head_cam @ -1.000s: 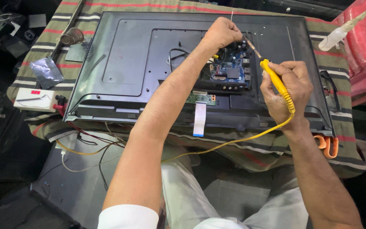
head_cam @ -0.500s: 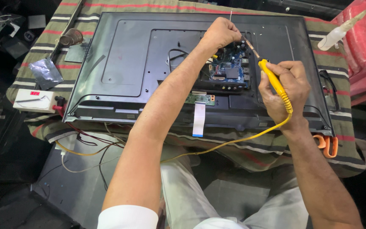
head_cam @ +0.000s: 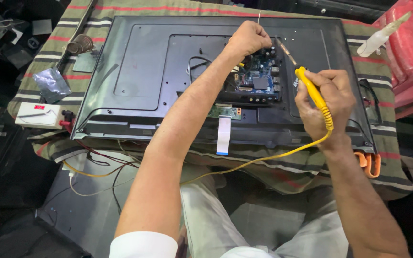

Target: The person uses a soldering iron and solder wire to attach components to a circuit board inside a disassembled television chassis. They repeatedly heat solder joints and feed solder to secure connections, then briefly lift the chassis to adjust its position on the workbench.

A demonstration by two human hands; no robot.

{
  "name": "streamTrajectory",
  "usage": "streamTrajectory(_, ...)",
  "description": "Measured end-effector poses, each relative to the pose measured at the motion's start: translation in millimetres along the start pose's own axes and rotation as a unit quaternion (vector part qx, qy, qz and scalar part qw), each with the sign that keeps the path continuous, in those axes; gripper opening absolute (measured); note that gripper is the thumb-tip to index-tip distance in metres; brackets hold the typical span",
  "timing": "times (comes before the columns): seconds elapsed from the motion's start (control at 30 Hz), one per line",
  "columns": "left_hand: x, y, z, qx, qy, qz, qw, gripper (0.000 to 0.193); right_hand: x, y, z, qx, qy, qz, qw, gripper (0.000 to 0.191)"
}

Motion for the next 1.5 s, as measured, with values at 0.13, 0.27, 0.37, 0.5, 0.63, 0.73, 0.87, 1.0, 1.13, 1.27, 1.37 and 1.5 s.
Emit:
streamTrajectory(0.13, -2.6, -0.3, -0.5, -0.003, 0.020, -0.010, 1.000, 0.013, -1.4, 0.5, -1.2, 0.003, 0.010, 0.005, 1.000, 0.021)
streamTrajectory(0.27, -5.4, -1.0, -0.3, -0.001, 0.044, -0.023, 0.999, 0.011, -3.6, 0.3, -2.4, 0.011, 0.011, 0.007, 1.000, 0.022)
streamTrajectory(0.37, -2.4, -1.1, -2.7, 0.015, 0.022, -0.007, 1.000, 0.012, -4.7, 0.1, -2.4, 0.006, 0.003, 0.004, 1.000, 0.021)
streamTrajectory(0.5, -2.8, -1.2, -2.5, 0.018, 0.015, -0.009, 1.000, 0.013, -5.2, -0.3, -3.7, 0.002, 0.008, -0.003, 1.000, 0.021)
streamTrajectory(0.63, -2.8, -2.1, -2.3, 0.016, 0.004, -0.004, 1.000, 0.014, -5.5, -1.4, -5.0, 0.003, 0.007, -0.004, 1.000, 0.022)
streamTrajectory(0.73, -2.7, -2.6, -3.2, 0.020, -0.002, -0.001, 1.000, 0.014, -5.8, -1.9, -5.4, 0.001, 0.004, -0.003, 1.000, 0.024)
streamTrajectory(0.87, -3.1, -2.6, -3.3, 0.023, -0.004, -0.002, 1.000, 0.015, -5.4, -2.4, -6.3, 0.003, 0.001, -0.002, 1.000, 0.020)
streamTrajectory(1.0, -2.6, -2.2, -2.4, 0.027, -0.006, -0.001, 1.000, 0.014, -5.7, -3.2, -6.8, 0.002, 0.001, -0.005, 1.000, 0.020)
streamTrajectory(1.13, -3.6, -1.9, -1.8, 0.029, 0.006, -0.009, 1.000, 0.013, -6.3, -4.1, -8.0, 0.010, 0.005, -0.008, 1.000, 0.020)
streamTrajectory(1.27, -4.6, -2.0, 0.3, 0.009, 0.025, -0.011, 1.000, 0.011, -6.8, -3.7, -7.4, 0.008, 0.002, -0.014, 1.000, 0.020)
streamTrajectory(1.37, -4.8, -2.4, -1.2, 0.004, 0.036, -0.010, 0.999, 0.010, -4.7, -2.8, -7.9, 0.008, 0.006, -0.007, 1.000, 0.020)
streamTrajectory(1.5, -2.6, -2.2, -2.3, -0.008, 0.060, -0.015, 0.998, 0.008, -8.8, -0.9, -10.0, 0.002, 0.010, -0.007, 1.000, 0.019)
Point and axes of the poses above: each hand's wrist, its own y-axis away from the middle knuckle, its own x-axis out of the back of the hand, z = x × y, the point moved 9 cm from there along -y, towards the middle knuckle, and after that the axes turned 3 degrees about -y, right-handed, at the moved point
